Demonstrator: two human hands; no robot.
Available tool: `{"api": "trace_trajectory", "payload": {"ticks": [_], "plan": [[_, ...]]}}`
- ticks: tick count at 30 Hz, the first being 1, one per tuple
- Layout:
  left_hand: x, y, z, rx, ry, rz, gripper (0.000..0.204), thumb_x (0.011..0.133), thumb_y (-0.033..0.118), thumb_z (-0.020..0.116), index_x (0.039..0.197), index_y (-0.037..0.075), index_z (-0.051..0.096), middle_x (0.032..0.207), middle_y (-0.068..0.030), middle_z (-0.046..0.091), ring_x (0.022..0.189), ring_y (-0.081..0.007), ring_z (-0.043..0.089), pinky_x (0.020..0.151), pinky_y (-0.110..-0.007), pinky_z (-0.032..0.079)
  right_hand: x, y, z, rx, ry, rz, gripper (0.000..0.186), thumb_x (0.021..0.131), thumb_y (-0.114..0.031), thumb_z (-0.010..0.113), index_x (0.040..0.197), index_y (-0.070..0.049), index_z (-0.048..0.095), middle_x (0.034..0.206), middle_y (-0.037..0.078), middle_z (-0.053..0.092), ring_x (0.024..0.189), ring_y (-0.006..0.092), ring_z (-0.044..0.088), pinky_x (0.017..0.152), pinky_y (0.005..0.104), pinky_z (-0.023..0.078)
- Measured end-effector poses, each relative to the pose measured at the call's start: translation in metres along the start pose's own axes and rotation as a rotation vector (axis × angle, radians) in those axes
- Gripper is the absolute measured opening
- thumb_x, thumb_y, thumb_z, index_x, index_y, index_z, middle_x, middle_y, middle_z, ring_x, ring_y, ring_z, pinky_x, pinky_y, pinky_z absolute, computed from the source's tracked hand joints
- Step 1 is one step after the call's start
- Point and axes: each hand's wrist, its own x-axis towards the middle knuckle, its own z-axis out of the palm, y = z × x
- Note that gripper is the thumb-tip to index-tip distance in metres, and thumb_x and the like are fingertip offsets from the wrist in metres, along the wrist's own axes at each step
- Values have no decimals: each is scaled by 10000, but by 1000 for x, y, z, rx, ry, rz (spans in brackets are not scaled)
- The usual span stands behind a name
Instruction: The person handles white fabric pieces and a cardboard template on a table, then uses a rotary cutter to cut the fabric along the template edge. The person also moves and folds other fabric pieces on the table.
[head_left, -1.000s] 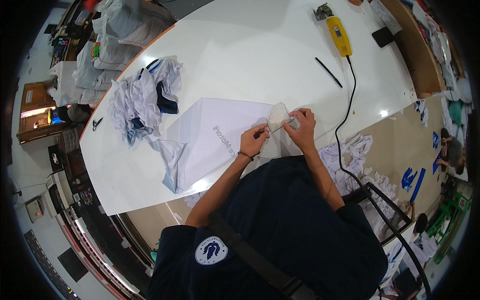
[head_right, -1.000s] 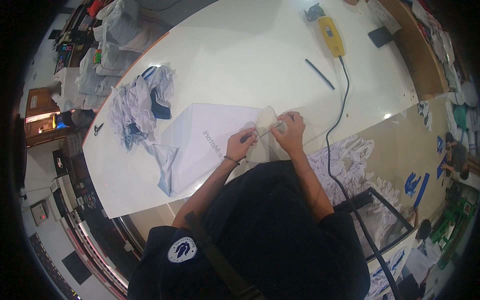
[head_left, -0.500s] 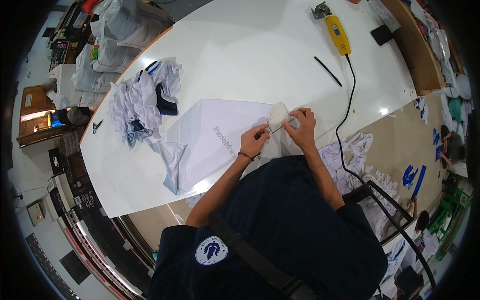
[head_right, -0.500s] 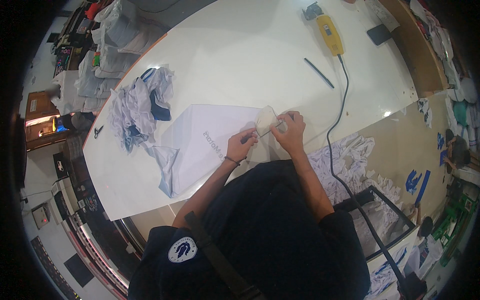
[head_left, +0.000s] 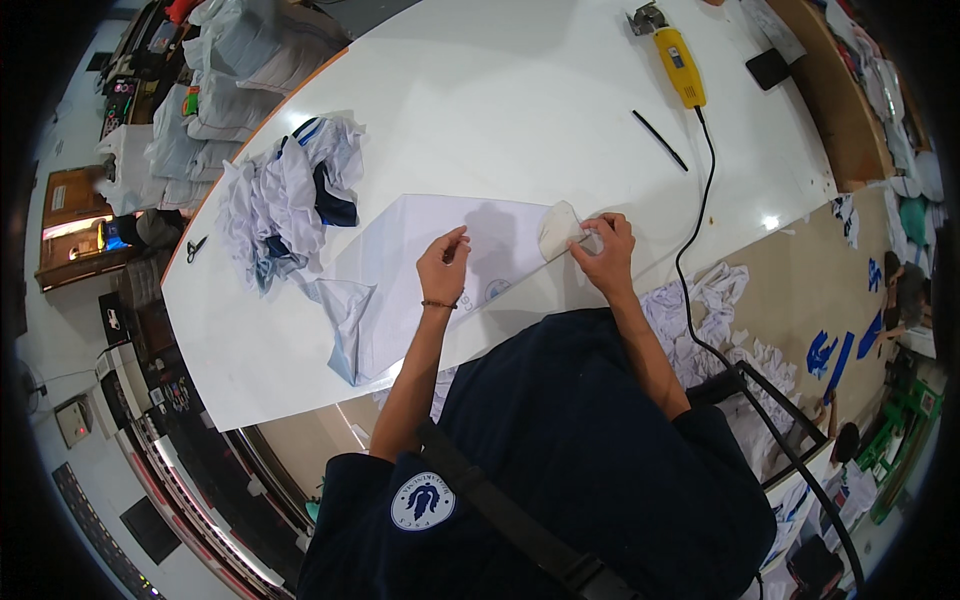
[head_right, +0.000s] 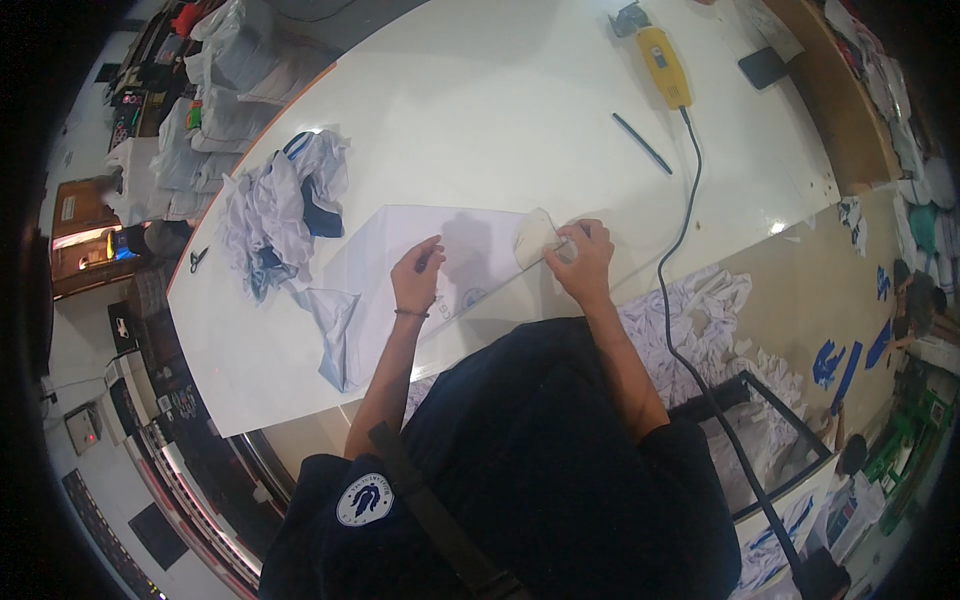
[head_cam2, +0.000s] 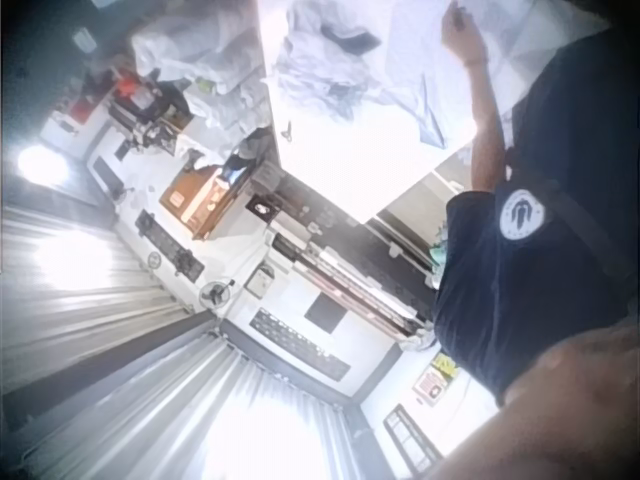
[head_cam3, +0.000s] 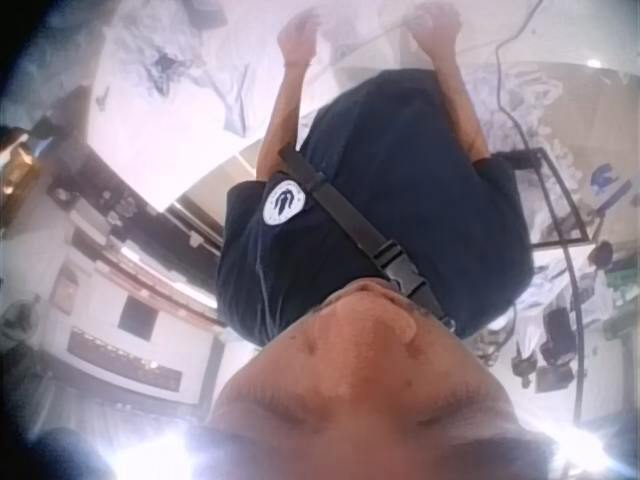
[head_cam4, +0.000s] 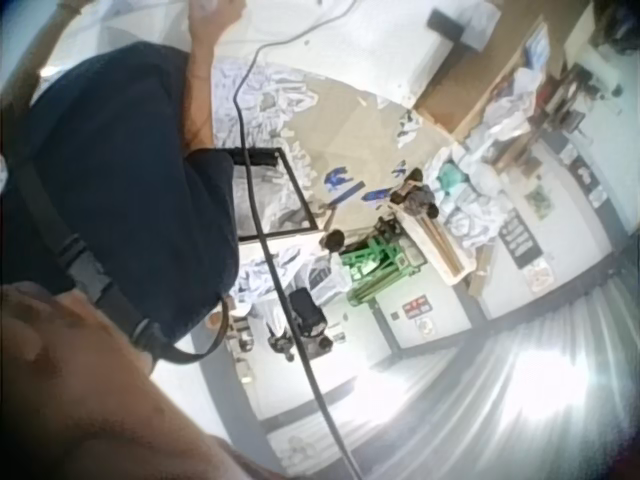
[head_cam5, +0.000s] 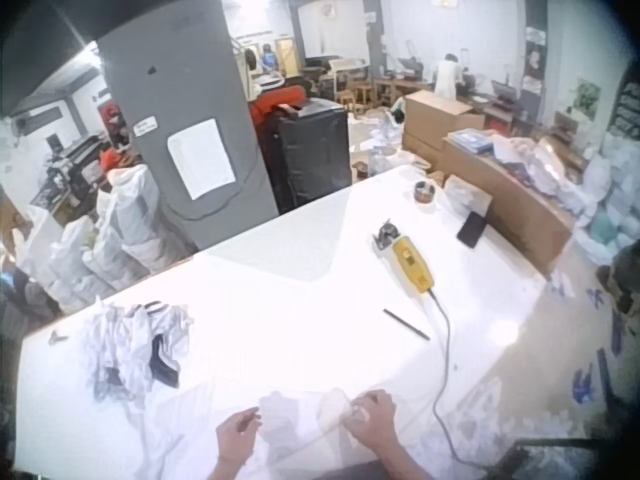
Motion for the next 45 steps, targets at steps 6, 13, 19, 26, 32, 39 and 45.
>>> {"api": "trace_trajectory", "payload": {"ticks": [6,13,19,26,32,39,45], "plan": [[-18,24,43,208,-303,460,306,865,28,626,1169,12,660,1141,-155,653,1047,-309,626,892,-366,521,1,0,2,13,31,-23,374,673,-250,819,1001,-147,671,1079,81,557,1054,290,523,864,449,382],[-25,23,88,439,-501,721,416,815,14,585,1226,-47,572,1250,-202,546,1176,-367,525,1002,-413,464,1,1,1,10,35,-20,409,658,-233,822,1025,-143,665,1072,76,558,1052,282,525,854,452,384],[-29,24,94,532,-479,735,423,786,35,564,1191,-87,557,1222,-200,541,1178,-353,506,1020,-398,448,1,-3,0,-5,9,9,423,663,-239,817,1042,-141,656,1070,73,557,1057,289,522,857,453,385],[-29,39,104,658,-449,729,409,764,47,574,1153,-79,552,1163,-190,528,1082,-325,517,975,-366,472,4,3,-1,20,-14,7,416,685,-244,806,1051,-121,650,1058,92,572,1030,303,535,851,458,403],[-29,41,110,811,-500,691,438,804,65,588,1209,-95,538,1318,-206,493,1112,-301,510,957,-339,499,42,18,-27,202,-55,50,242,789,-149,750,991,-39,675,894,134,638,767,272,616,715,382,506],[-30,38,119,958,-477,751,429,820,82,595,1207,-93,534,1447,-280,416,1102,-312,519,936,-339,503,119,64,-70,-337,347,-124,280,841,-128,691,1111,-55,663,1105,148,622,1077,350,547,929,434,448],[-33,42,122,962,-441,725,518,837,113,590,1302,-96,500,1435,-278,421,1091,-302,522,940,-329,501,126,84,-67,-422,120,-1,249,840,-97,679,1087,-82,660,1067,129,610,1023,347,549,895,458,454]]}}
